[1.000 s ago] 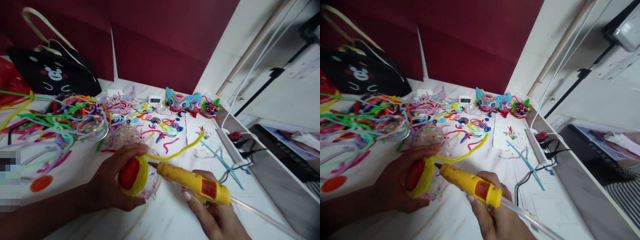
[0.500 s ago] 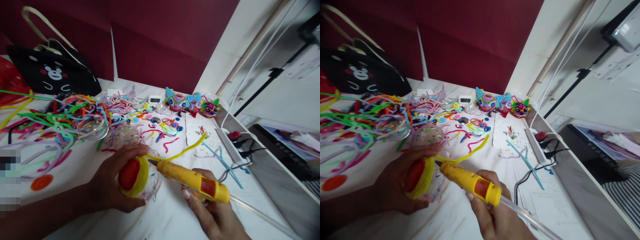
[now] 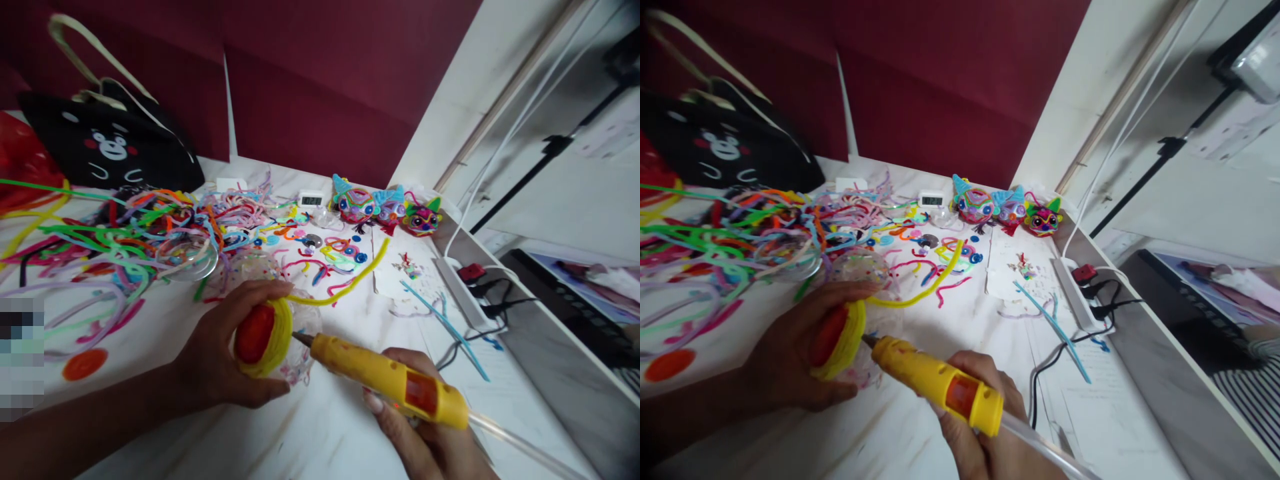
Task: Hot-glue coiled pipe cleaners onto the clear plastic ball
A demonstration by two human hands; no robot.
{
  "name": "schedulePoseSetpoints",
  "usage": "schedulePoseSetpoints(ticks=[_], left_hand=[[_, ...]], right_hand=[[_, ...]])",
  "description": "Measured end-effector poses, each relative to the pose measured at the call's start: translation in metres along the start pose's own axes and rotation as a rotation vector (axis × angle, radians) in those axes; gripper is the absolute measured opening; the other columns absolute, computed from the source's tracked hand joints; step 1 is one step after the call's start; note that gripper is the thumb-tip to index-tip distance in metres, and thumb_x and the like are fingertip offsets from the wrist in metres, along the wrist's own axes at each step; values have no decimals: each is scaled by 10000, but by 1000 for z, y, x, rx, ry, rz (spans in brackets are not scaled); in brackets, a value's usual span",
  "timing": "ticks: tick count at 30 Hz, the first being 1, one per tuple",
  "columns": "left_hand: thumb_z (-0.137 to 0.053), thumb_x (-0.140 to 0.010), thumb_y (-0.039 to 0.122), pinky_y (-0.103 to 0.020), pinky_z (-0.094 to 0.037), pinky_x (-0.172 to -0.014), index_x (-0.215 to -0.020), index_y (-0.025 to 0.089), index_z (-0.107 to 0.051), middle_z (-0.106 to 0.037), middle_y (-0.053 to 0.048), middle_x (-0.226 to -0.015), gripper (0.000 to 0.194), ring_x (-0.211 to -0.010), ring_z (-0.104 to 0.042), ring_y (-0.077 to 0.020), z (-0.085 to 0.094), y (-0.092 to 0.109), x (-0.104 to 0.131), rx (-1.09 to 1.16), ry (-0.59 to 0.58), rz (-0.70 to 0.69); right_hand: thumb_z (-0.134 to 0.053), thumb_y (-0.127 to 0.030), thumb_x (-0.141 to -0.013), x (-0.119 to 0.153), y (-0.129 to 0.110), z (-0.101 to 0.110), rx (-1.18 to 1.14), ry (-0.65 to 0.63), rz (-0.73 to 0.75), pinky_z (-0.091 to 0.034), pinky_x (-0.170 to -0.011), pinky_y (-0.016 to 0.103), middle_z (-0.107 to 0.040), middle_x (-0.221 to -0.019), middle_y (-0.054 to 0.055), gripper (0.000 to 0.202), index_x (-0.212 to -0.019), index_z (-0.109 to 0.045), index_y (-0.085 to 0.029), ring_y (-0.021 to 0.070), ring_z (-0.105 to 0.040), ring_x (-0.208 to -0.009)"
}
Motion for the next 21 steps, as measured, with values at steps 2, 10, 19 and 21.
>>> schedulePoseSetpoints(ticks=[2, 10, 19, 21], left_hand=[[-878, -628, 431, -512, -511, -1124, -1432, 350, -509, -616, -63, -1378, 888, -1273, -603, -353, 0, -2, 0, 1, 5, 12], [-866, -671, 453, -539, -492, -1129, -1427, 337, -524, -610, -74, -1379, 838, -1281, -595, -355, 1, -5, -1, 15, 26, 45], [-856, -650, 433, -516, -528, -1102, -1404, 337, -534, -624, -68, -1358, 825, -1257, -621, -355, 3, -8, -3, 2, 52, 72], [-864, -633, 452, -516, -544, -1083, -1391, 333, -538, -634, -75, -1354, 833, -1251, -630, -365, 4, -13, -5, 6, 62, 83]], right_hand=[[-570, -495, -1021, 1, 1, -1, -3, -13, -16, -618, -738, 302, -711, -1015, 64, 204, -1102, -632, -319, 228, -735, -854], [-595, -529, -1001, -1, 1, -1, -29, -72, -49, -590, -655, 285, -717, -933, 57, 280, -1144, -651, -294, 217, -714, -773], [-699, -581, -905, -7, -8, 9, -287, -20, -214, -596, -666, 295, -728, -898, 71, 360, -1070, -688, -261, 244, -709, -821], [-765, -578, -840, -8, -4, 19, -352, 3, -304, -590, -671, 306, -737, -877, 64, 395, -1049, -704, -248, 245, -709, -799]])
Point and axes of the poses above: each hand's wrist, its own x-axis away from the middle knuckle, its own z-axis out of the back of the hand, y = z × x, the point moved 4 cm from there along -x, towards the middle knuckle
